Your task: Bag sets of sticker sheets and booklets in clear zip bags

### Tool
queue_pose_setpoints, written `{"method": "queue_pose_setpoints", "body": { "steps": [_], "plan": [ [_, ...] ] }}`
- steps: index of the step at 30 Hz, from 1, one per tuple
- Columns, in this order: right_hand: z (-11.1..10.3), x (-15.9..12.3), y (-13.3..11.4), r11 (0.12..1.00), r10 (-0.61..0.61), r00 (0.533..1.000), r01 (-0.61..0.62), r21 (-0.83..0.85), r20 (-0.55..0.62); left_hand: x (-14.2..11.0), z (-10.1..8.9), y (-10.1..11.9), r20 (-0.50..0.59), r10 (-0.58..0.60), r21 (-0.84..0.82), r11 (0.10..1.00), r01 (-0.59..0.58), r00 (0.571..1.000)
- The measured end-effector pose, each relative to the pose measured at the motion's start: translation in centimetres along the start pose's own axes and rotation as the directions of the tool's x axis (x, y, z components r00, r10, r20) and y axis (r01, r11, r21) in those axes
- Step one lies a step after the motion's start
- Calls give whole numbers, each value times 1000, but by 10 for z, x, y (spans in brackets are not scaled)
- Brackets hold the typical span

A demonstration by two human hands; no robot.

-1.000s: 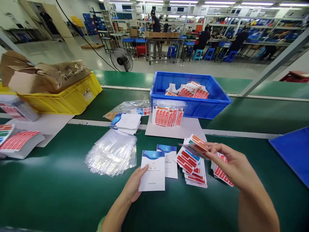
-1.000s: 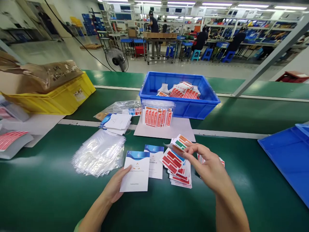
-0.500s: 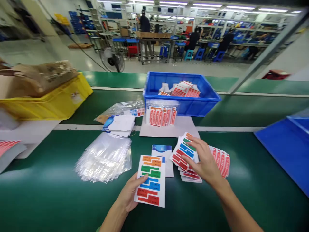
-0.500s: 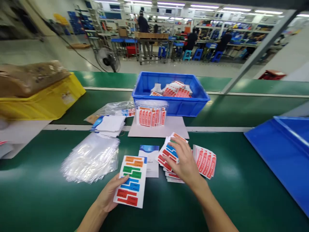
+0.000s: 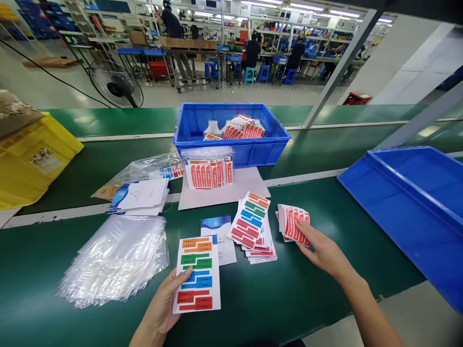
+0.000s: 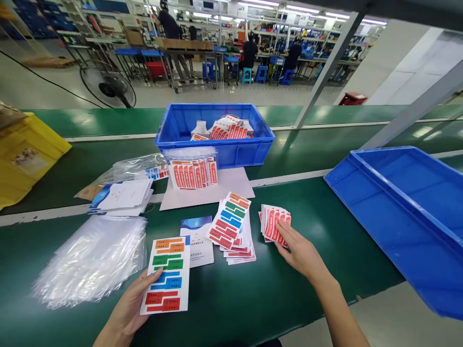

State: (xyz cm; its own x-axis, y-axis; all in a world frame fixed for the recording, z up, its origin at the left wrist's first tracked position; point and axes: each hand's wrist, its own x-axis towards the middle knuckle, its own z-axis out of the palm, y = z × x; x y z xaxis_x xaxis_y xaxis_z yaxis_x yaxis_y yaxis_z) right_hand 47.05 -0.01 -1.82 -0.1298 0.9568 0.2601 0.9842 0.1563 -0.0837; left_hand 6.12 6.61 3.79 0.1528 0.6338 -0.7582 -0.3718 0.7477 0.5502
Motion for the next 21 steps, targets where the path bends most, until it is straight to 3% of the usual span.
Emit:
{"method": "queue_pose_setpoints", "body": {
  "steps": [2,4,6,7,8,10,11,12,14,15,16,17,18,20,21],
  "plan": [
    [-8,-1,-4,999,-45,995,44,-8,-93,4,-3,1,12,-6,-4,1000,6,1000],
    [-17,0,-16,998,9,965,-24,-56,-261,8,-6,0,29,-23,-16,1000,23,999],
    [-25,7,-43,982,117,859,-176,-72,-498,11,-7,-5,72,-32,-51,998,36,997],
    [-28,13,-62,977,139,794,-208,-49,-592,12,-7,-8,110,-30,-84,996,40,994],
    [-30,21,-85,986,116,755,-165,-15,-645,11,-7,-12,159,-25,-123,991,45,987],
    [-30,39,-137,980,-122,806,189,56,-579,9,-6,-19,269,11,-196,980,43,963],
    [-29,47,-164,928,-263,798,363,85,-542,7,-6,-22,307,53,-214,977,15,950],
    [-27,55,-189,811,-433,766,562,166,-475,5,-7,-24,327,109,-210,977,-40,939],
    [-23,65,-227,610,-644,663,746,267,-383,-3,-15,-22,334,226,-141,972,-188,915],
    [-20,69,-239,537,-691,617,787,304,-377,-10,-21,-18,332,281,-79,960,-270,900],
    [-18,71,-247,515,-684,616,787,339,-391,-18,-29,-14,334,326,12,937,-350,884],
    [-15,73,-250,521,-639,649,760,388,-413,-27,-37,-9,343,363,134,894,-428,866],
    [-12,75,-251,548,-558,718,696,464,-417,-38,-44,-4,357,397,279,819,-502,845],
    [-5,78,-250,586,-375,874,481,652,-308,-57,-57,3,418,425,615,518,-595,803],
    [-1,79,-251,578,-323,925,361,732,-201,-65,-61,6,444,411,733,345,-586,797]
  ]
}}
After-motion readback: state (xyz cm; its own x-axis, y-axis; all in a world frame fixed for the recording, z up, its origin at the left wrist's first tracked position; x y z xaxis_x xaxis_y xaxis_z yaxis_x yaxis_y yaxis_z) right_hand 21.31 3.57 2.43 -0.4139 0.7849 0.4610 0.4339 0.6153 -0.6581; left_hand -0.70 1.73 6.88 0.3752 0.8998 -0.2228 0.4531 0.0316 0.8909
